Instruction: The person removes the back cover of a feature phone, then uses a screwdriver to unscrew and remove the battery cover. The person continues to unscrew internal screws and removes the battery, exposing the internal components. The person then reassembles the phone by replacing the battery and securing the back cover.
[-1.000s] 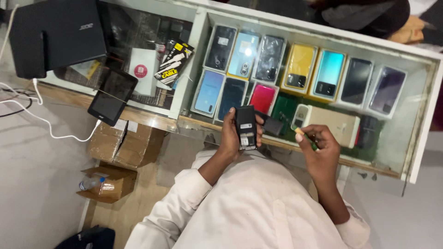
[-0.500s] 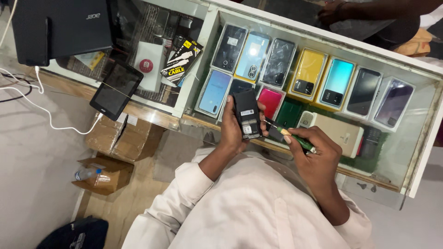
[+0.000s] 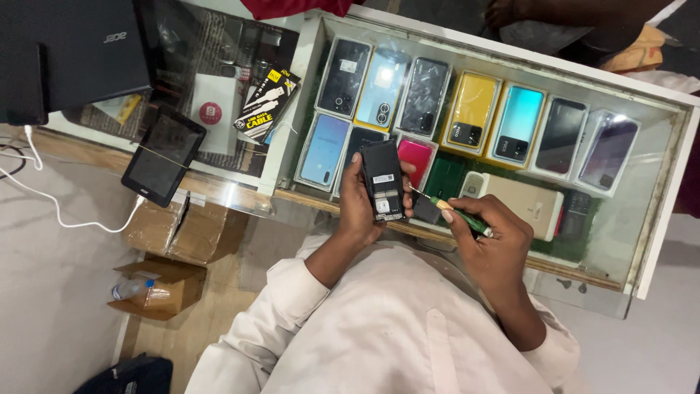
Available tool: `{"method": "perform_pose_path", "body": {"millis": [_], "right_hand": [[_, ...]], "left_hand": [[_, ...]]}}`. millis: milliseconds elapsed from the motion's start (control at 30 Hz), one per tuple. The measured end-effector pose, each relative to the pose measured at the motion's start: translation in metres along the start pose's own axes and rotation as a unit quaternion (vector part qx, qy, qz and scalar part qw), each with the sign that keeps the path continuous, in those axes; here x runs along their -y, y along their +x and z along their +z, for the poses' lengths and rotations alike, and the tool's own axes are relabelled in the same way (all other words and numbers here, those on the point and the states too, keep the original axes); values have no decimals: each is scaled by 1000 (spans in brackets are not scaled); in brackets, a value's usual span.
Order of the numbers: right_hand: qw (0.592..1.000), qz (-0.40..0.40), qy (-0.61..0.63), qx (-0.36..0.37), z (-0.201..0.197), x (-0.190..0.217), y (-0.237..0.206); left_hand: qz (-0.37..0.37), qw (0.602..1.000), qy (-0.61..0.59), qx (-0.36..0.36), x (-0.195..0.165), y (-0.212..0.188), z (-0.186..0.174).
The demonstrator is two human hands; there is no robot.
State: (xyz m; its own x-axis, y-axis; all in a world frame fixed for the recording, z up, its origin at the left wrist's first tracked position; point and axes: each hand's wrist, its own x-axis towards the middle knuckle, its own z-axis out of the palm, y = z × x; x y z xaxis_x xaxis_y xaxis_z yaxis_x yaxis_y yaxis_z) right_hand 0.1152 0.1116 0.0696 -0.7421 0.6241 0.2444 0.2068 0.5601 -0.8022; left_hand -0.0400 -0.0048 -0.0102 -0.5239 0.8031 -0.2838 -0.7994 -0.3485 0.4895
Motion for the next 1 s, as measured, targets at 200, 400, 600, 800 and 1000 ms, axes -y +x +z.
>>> {"method": "perform_pose_path", "body": {"millis": [200, 400, 600, 800, 1000], "right_hand": [[1000, 4, -14, -9, 1, 1, -1], [999, -6, -34, -10, 3, 5, -3], [998, -34, -53, -30, 6, 14, -5], [998, -28, -50, -15, 5, 14, -10], [999, 26, -30, 4, 6, 7, -17]], "left_hand": [[7, 999, 49, -2, 6, 1, -2], [94, 974, 204, -16, 11, -6, -2], [166, 936, 312, -3, 13, -17, 4], [146, 953, 265, -7, 13, -18, 3], [122, 962, 244, -27, 21, -18, -6]]}}
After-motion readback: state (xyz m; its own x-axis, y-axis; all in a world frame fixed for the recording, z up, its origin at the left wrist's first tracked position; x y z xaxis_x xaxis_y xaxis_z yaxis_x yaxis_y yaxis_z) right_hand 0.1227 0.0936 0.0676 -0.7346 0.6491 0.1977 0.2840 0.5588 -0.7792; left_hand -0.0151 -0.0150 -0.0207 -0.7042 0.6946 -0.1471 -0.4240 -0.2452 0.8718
